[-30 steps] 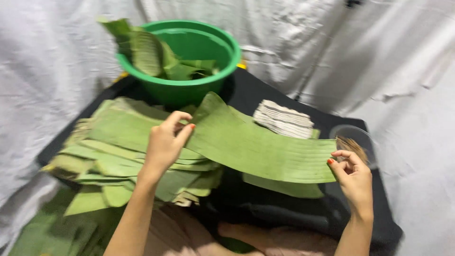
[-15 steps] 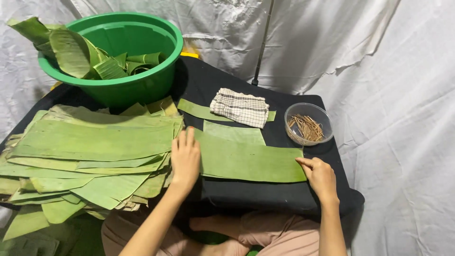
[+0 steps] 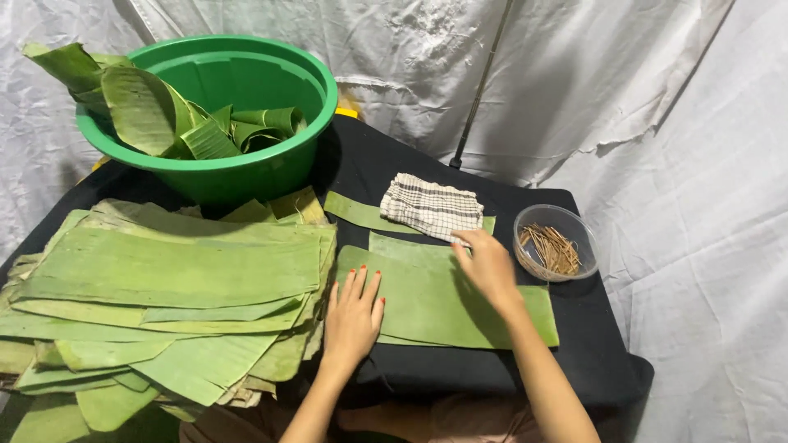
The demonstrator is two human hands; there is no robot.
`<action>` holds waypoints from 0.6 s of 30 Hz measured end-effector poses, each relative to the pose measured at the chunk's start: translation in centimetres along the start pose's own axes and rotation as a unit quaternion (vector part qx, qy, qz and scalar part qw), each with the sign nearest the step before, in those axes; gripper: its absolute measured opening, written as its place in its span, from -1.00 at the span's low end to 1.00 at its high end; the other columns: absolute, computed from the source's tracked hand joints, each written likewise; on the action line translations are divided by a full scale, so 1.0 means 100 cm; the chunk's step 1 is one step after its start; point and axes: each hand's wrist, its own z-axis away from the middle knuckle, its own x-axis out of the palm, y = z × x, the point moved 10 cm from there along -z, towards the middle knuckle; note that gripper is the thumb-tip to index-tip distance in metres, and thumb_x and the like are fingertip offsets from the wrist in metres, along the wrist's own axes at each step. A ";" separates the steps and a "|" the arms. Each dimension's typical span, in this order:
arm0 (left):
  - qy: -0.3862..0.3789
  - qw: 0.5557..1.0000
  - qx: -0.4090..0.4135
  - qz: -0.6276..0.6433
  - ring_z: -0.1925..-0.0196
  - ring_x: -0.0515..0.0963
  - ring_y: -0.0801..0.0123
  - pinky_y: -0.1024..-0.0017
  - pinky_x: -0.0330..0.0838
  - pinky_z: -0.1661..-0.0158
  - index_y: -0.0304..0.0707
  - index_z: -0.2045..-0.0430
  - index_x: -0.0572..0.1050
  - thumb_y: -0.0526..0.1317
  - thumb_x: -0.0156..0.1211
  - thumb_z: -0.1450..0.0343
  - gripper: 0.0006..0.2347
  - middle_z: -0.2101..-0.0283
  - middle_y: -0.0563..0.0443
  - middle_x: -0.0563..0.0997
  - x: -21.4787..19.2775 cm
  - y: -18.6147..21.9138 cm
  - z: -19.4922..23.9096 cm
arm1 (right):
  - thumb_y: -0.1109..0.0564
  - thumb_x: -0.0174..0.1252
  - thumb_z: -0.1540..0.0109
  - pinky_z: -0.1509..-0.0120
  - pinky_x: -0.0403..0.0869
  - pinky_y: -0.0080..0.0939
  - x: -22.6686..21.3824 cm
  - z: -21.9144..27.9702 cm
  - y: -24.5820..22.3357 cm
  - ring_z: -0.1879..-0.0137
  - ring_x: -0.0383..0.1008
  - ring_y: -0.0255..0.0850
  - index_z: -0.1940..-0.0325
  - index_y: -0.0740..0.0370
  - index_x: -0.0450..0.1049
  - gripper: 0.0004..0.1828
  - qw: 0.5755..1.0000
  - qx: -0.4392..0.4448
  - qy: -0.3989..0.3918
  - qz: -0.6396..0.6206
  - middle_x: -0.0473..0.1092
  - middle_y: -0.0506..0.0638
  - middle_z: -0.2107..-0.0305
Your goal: Cleaning banana leaves with a cloth and folding them into cone shapes for food preparation.
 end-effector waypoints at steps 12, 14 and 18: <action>0.050 0.994 -0.022 0.099 -0.46 0.18 0.14 0.10 -0.04 -0.35 -0.19 -0.24 0.36 -0.11 0.06 -0.44 -0.56 -0.39 -0.05 0.32 0.002 -0.012 -0.001 | 0.01 0.09 -0.29 -0.02 0.48 -0.16 0.071 -0.073 0.038 -0.01 0.59 -0.03 -0.11 0.19 0.56 -0.63 0.979 0.093 0.087 -0.162 0.55 0.02 -0.02; 0.046 0.990 -0.033 0.128 -0.47 0.17 0.15 0.11 -0.08 -0.37 -0.24 -0.28 0.31 -0.12 0.03 -0.44 -0.53 -0.39 -0.06 0.32 0.002 -0.017 -0.004 | 0.08 0.09 -0.33 0.25 0.31 -0.28 0.017 -0.066 0.027 0.27 0.40 -0.23 -0.16 0.20 0.55 -0.64 0.961 0.092 0.152 -0.210 0.55 -0.03 0.18; 0.029 0.974 -0.061 0.218 -0.48 0.18 0.13 0.13 -0.10 -0.37 -0.37 -0.34 0.19 -0.06 -0.08 -0.48 -0.47 -0.38 -0.17 0.33 0.006 -0.026 -0.005 | 0.28 0.14 -0.28 0.30 0.24 -0.30 -0.087 -0.014 -0.001 0.40 0.20 -0.30 0.11 0.39 0.53 -0.86 0.930 0.066 0.264 -0.246 0.37 -0.05 0.46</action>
